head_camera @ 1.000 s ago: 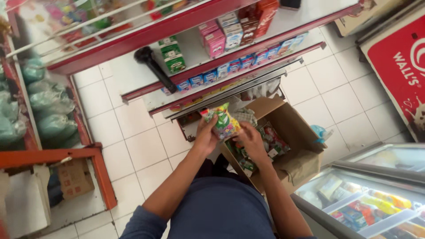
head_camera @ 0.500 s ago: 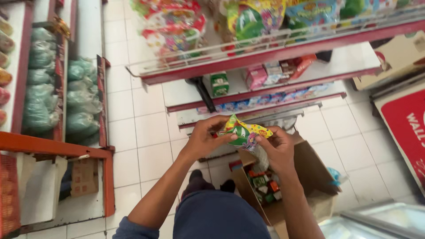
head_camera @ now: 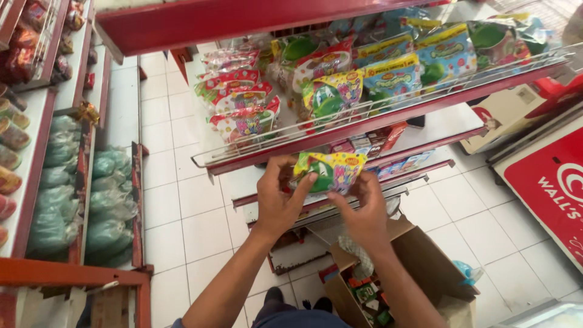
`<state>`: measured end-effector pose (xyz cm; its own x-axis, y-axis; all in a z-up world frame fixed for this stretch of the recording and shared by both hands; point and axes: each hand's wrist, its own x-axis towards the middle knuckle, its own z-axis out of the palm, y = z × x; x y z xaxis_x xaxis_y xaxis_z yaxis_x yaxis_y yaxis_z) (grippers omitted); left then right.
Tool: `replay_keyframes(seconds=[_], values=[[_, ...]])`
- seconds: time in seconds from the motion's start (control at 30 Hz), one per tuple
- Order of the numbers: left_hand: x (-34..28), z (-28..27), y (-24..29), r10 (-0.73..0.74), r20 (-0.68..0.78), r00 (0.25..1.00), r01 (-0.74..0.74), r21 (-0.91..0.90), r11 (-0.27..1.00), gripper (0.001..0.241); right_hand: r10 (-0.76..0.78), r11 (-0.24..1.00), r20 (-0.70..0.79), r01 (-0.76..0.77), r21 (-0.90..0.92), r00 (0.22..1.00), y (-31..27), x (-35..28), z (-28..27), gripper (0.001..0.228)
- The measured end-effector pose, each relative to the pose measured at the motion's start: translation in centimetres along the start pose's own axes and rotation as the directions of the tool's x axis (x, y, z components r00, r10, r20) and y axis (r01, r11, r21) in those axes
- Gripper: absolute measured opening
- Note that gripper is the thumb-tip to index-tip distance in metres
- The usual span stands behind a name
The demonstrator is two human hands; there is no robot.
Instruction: The person repeatedly picks packaged snacks from a cardboard box, scans them with a handheld barcode scanner, and places them on a metal shelf. The person also wipes some packages with a cloth before arranging them on the shelf.
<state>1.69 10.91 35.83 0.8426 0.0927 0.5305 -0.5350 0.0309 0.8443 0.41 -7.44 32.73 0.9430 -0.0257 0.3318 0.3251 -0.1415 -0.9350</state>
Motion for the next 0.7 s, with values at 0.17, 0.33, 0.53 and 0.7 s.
replay_keyframes(seconds=[0.17, 0.33, 0.53, 0.7], values=[[3.4, -1.0, 1.7, 0.461, 0.064, 0.885, -0.454, 0.339, 0.824, 0.040, -0.062, 0.996, -0.128, 0.070, 0.058, 0.990, -1.5, 4.1, -2.7, 0.044], [6.3, -1.4, 2.7, 0.577, 0.219, 0.787, -0.599, 0.499, 0.627, 0.034, -0.206, 0.977, -0.153, 0.213, 0.032, 0.967, -3.1, 8.6, -3.7, 0.042], [8.1, 0.1, 1.9, 0.490, 0.322, 0.810, -0.574, 0.606, 0.550, 0.037, -0.252, 0.936, -0.153, 0.201, -0.288, 0.956, -4.3, 12.9, -2.3, 0.036], [9.3, 0.8, 0.8, 0.503, 0.334, 0.797, -0.566, 0.705, 0.428, 0.037, -0.479, 0.841, -0.311, 0.327, -0.431, 0.821, -4.9, 13.4, -1.0, 0.041]])
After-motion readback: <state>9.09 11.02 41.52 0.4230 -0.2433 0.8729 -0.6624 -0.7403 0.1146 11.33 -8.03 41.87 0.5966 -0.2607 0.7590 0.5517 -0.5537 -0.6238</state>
